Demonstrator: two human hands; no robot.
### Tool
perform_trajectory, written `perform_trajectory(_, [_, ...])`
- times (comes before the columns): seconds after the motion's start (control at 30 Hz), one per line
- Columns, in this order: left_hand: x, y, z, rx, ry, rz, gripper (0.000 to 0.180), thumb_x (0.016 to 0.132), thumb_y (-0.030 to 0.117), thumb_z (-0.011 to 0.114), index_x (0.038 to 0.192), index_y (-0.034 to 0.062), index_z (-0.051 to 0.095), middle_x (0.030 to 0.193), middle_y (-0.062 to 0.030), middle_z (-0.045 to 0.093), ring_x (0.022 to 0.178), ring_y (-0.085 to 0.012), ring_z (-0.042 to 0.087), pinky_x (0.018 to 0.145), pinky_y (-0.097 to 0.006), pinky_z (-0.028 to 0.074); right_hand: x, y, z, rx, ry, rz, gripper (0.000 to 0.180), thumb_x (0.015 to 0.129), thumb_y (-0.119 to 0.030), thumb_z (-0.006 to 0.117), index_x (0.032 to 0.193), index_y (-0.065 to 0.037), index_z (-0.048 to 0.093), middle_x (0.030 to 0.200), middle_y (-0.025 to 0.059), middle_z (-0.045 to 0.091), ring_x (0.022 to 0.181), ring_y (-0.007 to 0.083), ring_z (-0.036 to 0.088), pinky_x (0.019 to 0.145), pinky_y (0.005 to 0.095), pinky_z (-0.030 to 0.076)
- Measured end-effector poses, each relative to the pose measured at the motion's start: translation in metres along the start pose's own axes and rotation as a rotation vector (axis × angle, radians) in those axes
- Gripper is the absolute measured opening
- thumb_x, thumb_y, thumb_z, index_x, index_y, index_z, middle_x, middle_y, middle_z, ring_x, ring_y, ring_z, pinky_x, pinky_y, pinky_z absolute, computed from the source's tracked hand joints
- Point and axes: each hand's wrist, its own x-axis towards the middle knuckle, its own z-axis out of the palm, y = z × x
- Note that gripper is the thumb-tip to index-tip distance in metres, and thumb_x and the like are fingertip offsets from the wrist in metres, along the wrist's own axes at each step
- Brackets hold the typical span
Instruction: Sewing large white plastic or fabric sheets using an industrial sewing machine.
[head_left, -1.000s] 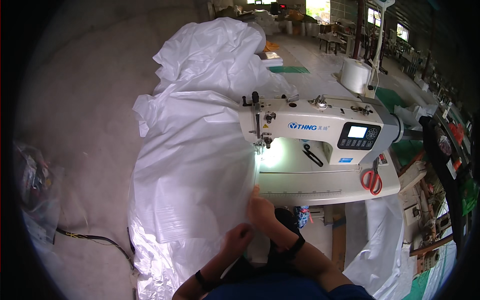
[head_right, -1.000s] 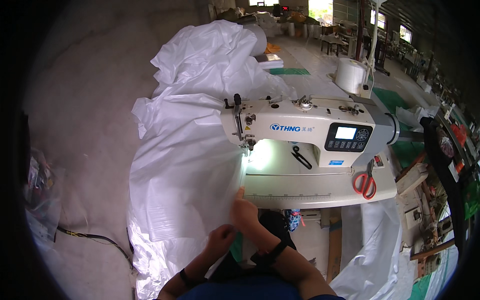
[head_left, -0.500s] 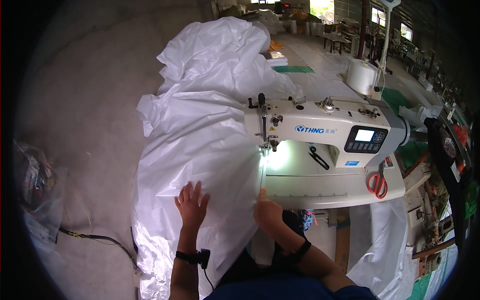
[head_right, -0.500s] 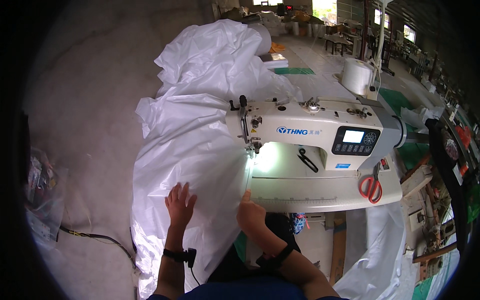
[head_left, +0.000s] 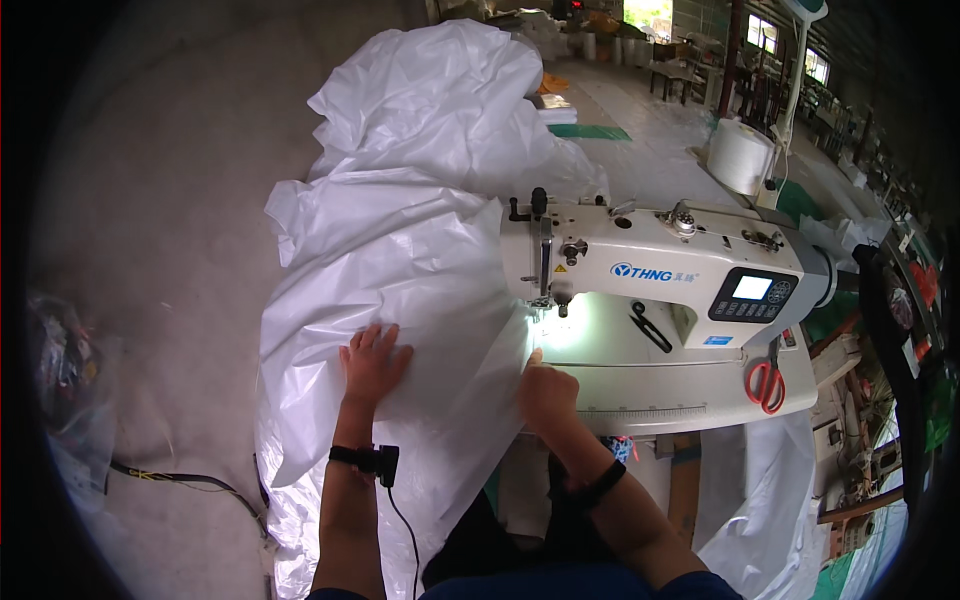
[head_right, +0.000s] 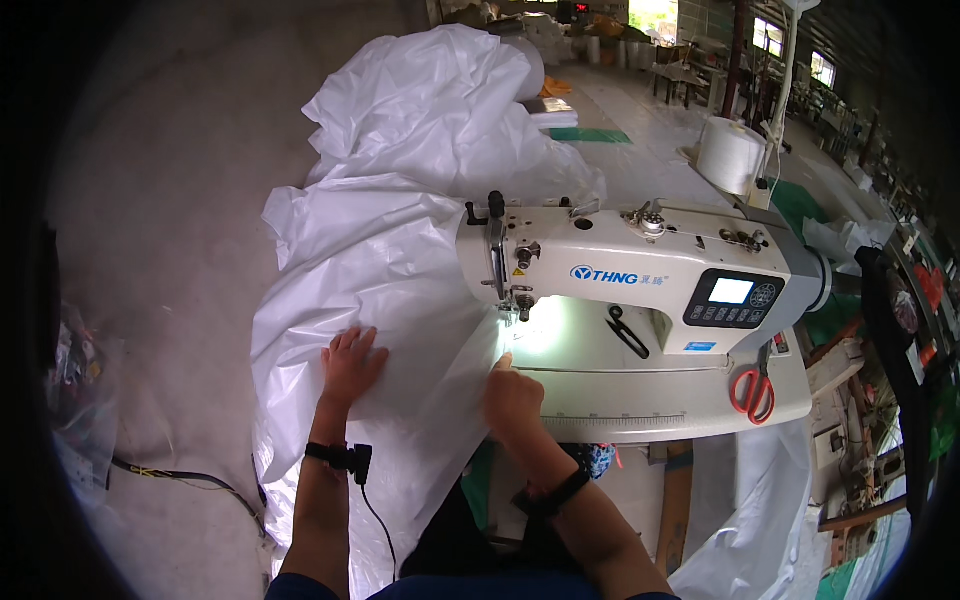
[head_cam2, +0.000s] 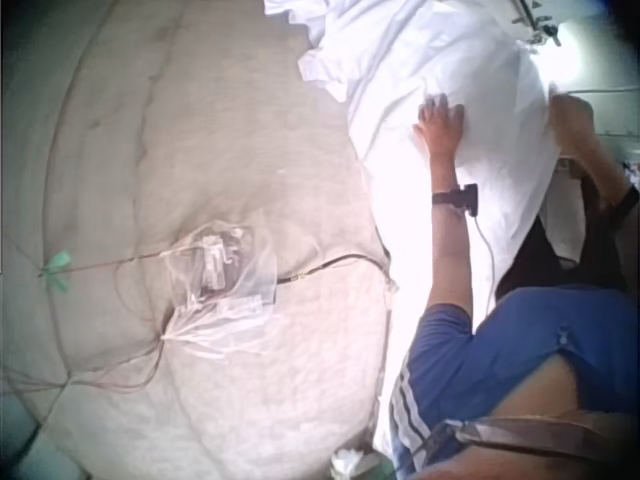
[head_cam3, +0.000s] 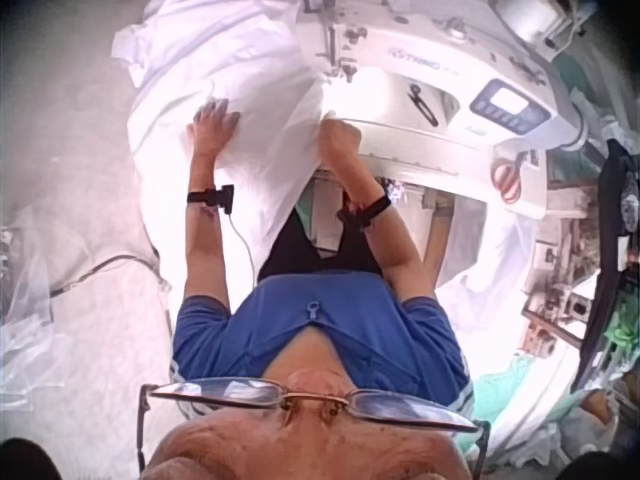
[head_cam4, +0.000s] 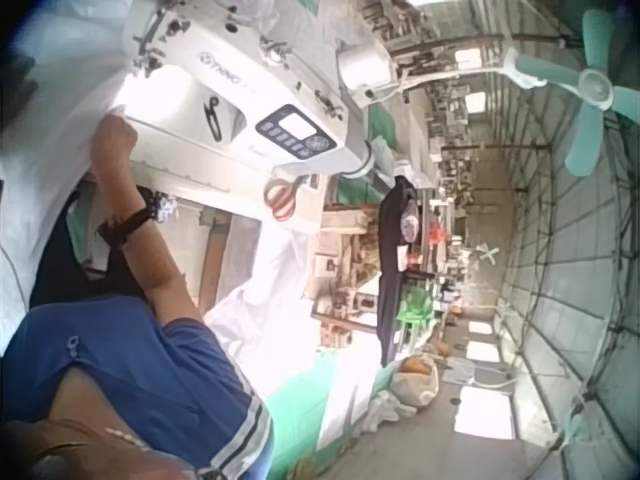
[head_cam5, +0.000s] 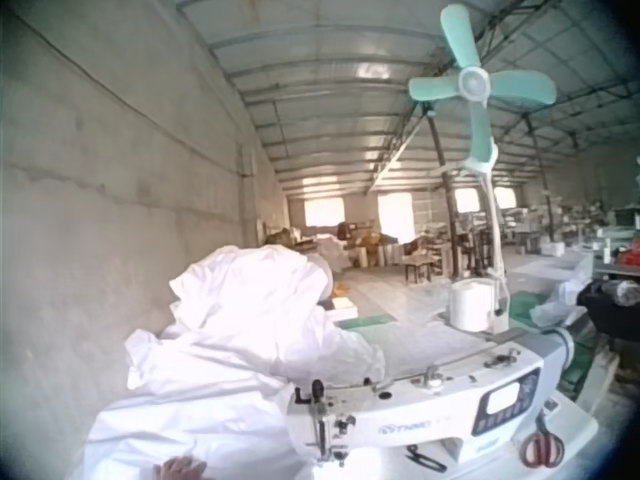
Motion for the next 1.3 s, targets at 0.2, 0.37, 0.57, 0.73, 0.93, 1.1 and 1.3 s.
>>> perform_trajectory(0.2, [0.037, -0.006, 0.006, 0.001, -0.075, -0.028, 0.049, 0.079, 0.044, 0.058, 0.123, 0.0208, 0.054, 0.131, -0.0068, 0.044, 0.124, -0.0305, 0.036, 0.099, -0.060, 0.024, 0.030, 0.004, 0.007, 0.000, 0.013, 0.012, 0.037, 0.083, -0.010, 0.045, 0.116, 0.007, 0.050, 0.076, 0.0117, 0.064, 0.067, 0.0247, 0.065, 0.056, 0.0343, 0.051])
perform_trajectory(0.37, [0.070, -0.018, 0.011, 0.015, -0.123, -0.052, 0.052, 0.081, 0.048, 0.054, 0.125, 0.0220, 0.052, 0.135, -0.0063, 0.041, 0.127, -0.0299, 0.032, 0.102, -0.060, 0.019, 0.037, 0.001, 0.012, 0.033, 0.031, 0.019, 0.037, 0.083, -0.010, 0.046, 0.115, 0.007, 0.051, 0.082, 0.0139, 0.063, 0.069, 0.0262, 0.066, 0.059, 0.0348, 0.052])
perform_trajectory(0.57, [0.090, -0.018, 0.016, -0.013, -0.210, -0.065, 0.053, 0.083, 0.051, 0.050, 0.128, 0.0226, 0.049, 0.140, -0.0073, 0.036, 0.132, -0.0303, 0.027, 0.104, -0.061, 0.014, 0.031, 0.003, 0.011, 0.048, 0.079, 0.068, 0.031, 0.081, -0.012, 0.051, 0.108, 0.003, 0.052, 0.082, 0.0113, 0.063, 0.072, 0.0245, 0.065, 0.064, 0.0337, 0.052])
perform_trajectory(0.73, [0.066, -0.026, 0.012, 0.000, -0.277, -0.154, 0.053, 0.084, 0.049, 0.050, 0.129, 0.0209, 0.048, 0.140, -0.0094, 0.036, 0.132, -0.0320, 0.027, 0.103, -0.062, 0.016, -0.036, -0.010, -0.017, 0.494, -0.152, 0.111, 0.033, 0.082, -0.029, 0.055, 0.094, 0.001, 0.050, 0.086, 0.0169, 0.063, 0.077, 0.0349, 0.064, 0.072, 0.0427, 0.050])
perform_trajectory(0.93, [-0.007, 0.036, -0.016, -0.073, -0.126, -0.014, 0.050, 0.083, 0.045, 0.054, 0.126, 0.0194, 0.051, 0.137, -0.0110, 0.041, 0.130, -0.0354, 0.030, 0.103, -0.061, 0.018, -0.092, -0.024, 0.015, 0.992, -1.044, 0.201, 0.066, 0.077, -0.057, 0.061, 0.104, 0.003, 0.053, 0.089, 0.0157, 0.062, 0.089, 0.0269, 0.062, 0.080, 0.0379, 0.047])
perform_trajectory(1.1, [-0.017, 0.029, -0.012, 0.000, -0.095, 0.022, 0.051, 0.083, 0.046, 0.054, 0.128, 0.0214, 0.050, 0.138, -0.0109, 0.039, 0.130, -0.0354, 0.029, 0.103, -0.060, 0.017, -0.108, -0.061, 0.079, 1.543, -0.761, 0.425, 0.040, 0.088, -0.039, 0.055, 0.098, -0.001, 0.060, 0.087, 0.0066, 0.062, 0.080, 0.0138, 0.059, 0.071, 0.0261, 0.046])
perform_trajectory(1.3, [-0.018, 0.018, -0.004, -0.024, -0.112, 0.031, 0.050, 0.085, 0.045, 0.053, 0.129, 0.0228, 0.048, 0.139, -0.0119, 0.038, 0.133, -0.0350, 0.025, 0.105, -0.058, 0.015, -0.154, -0.004, -0.020, 1.576, -0.819, 0.272, 0.025, 0.089, -0.020, 0.047, 0.098, 0.000, 0.059, 0.085, 0.0058, 0.061, 0.079, 0.0157, 0.058, 0.072, 0.0278, 0.047])
